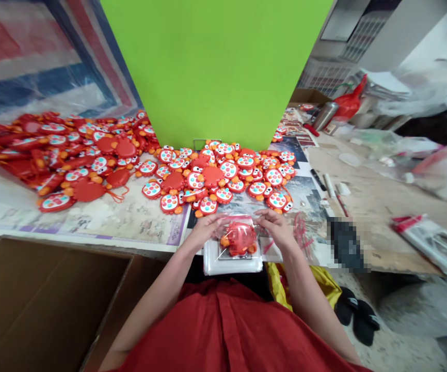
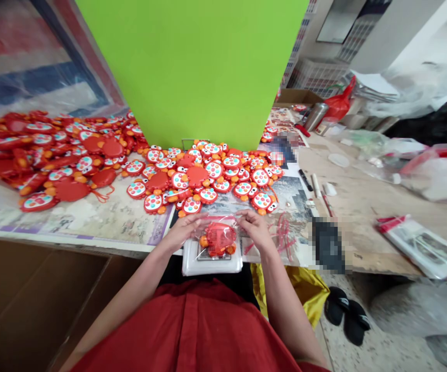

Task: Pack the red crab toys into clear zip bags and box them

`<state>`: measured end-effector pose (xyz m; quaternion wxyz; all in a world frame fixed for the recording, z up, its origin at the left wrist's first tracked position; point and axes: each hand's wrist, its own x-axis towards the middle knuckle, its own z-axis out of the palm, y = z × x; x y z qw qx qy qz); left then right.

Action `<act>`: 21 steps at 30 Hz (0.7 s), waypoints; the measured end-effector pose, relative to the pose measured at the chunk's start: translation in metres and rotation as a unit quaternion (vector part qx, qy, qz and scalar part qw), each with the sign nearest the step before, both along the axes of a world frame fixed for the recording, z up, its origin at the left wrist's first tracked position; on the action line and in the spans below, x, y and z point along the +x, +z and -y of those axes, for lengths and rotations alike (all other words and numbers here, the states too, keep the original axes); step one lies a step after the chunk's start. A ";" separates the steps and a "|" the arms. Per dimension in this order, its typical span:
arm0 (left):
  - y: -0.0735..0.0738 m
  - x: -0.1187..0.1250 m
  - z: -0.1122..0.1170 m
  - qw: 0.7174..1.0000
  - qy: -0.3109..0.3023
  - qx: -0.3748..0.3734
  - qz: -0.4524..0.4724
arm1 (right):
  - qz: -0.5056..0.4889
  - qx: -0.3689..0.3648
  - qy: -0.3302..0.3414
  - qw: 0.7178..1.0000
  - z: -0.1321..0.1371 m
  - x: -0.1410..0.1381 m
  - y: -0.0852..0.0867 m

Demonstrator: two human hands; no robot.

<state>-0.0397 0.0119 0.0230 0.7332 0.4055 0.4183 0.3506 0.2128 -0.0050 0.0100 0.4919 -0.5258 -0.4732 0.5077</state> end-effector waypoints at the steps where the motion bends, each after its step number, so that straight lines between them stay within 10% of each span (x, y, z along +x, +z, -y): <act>1: 0.001 0.000 0.000 1.000 -0.001 -0.001 0.000 | 0.003 -0.001 -0.001 1.000 0.001 0.001 -0.001; 15: 0.013 -0.004 0.000 0.995 0.005 0.078 -0.055 | 0.082 0.064 0.053 0.993 -0.001 -0.002 -0.003; 21: 0.049 -0.050 0.005 0.938 0.158 0.217 -0.218 | 0.332 0.156 -0.100 0.925 -0.027 0.023 -0.020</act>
